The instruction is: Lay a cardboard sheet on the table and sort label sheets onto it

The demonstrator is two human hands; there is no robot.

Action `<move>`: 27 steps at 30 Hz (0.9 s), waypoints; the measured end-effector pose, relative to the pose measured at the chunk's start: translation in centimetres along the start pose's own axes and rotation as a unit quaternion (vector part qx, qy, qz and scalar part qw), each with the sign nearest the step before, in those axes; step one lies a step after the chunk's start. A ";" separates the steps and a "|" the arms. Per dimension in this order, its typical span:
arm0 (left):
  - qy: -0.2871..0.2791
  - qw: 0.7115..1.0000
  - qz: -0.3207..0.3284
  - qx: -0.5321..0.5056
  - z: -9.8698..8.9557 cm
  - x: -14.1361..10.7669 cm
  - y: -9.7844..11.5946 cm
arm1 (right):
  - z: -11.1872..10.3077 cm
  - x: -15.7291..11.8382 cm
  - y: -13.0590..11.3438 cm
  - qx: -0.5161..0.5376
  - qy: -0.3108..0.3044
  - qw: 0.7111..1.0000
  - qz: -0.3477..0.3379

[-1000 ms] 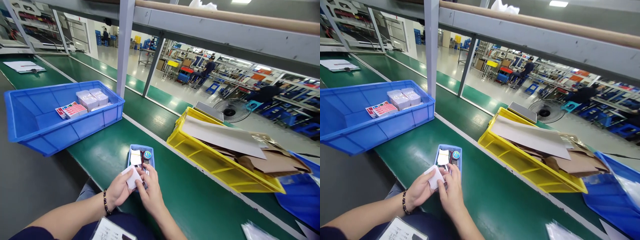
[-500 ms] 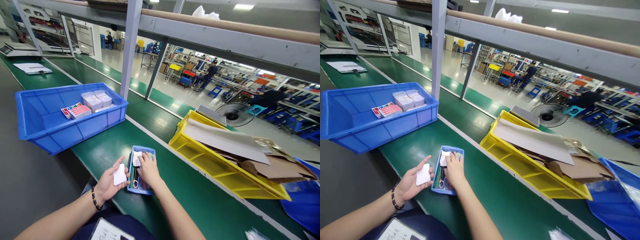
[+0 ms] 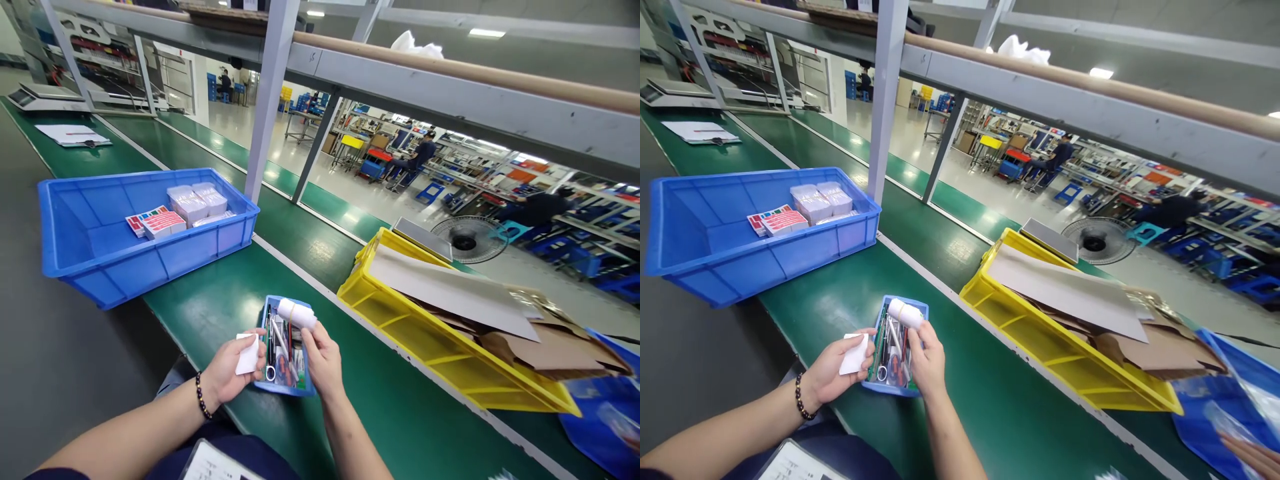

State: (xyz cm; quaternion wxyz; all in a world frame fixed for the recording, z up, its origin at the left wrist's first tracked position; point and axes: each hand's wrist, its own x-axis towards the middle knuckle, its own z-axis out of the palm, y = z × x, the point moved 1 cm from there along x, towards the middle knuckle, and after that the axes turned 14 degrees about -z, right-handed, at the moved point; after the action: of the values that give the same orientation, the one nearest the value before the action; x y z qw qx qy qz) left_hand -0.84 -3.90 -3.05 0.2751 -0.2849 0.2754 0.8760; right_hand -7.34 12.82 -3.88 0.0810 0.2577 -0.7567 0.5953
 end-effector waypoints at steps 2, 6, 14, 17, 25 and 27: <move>-0.003 1.000 0.005 0.023 1.2 0.4 -0.7 | -0.2 -1.5 -0.5 0.125 0.043 0.989 0.072; -0.039 0.995 0.062 0.063 3.5 1.6 -1.8 | 0.2 -4.4 -1.2 0.300 0.090 0.937 0.157; -0.035 0.983 0.047 0.171 4.6 2.7 -2.9 | -2.6 -6.1 -1.4 0.464 0.205 0.824 0.253; -0.050 0.983 0.021 0.174 4.7 2.6 -3.3 | -3.2 -6.3 -0.9 0.492 0.170 0.812 0.266; -0.053 0.977 0.016 0.205 5.0 2.9 -3.7 | -2.7 -6.8 -1.6 0.556 0.126 0.792 0.217; -0.047 0.982 0.006 0.182 5.1 2.9 -3.8 | -2.6 -6.7 -1.6 0.572 0.123 0.786 0.200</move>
State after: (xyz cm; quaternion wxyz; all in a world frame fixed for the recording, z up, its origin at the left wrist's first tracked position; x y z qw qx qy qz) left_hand -2.20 2.90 -2.71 0.3295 -0.1872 0.4188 0.8252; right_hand -1.26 16.97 -4.65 -0.1096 0.0240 -0.2956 0.9487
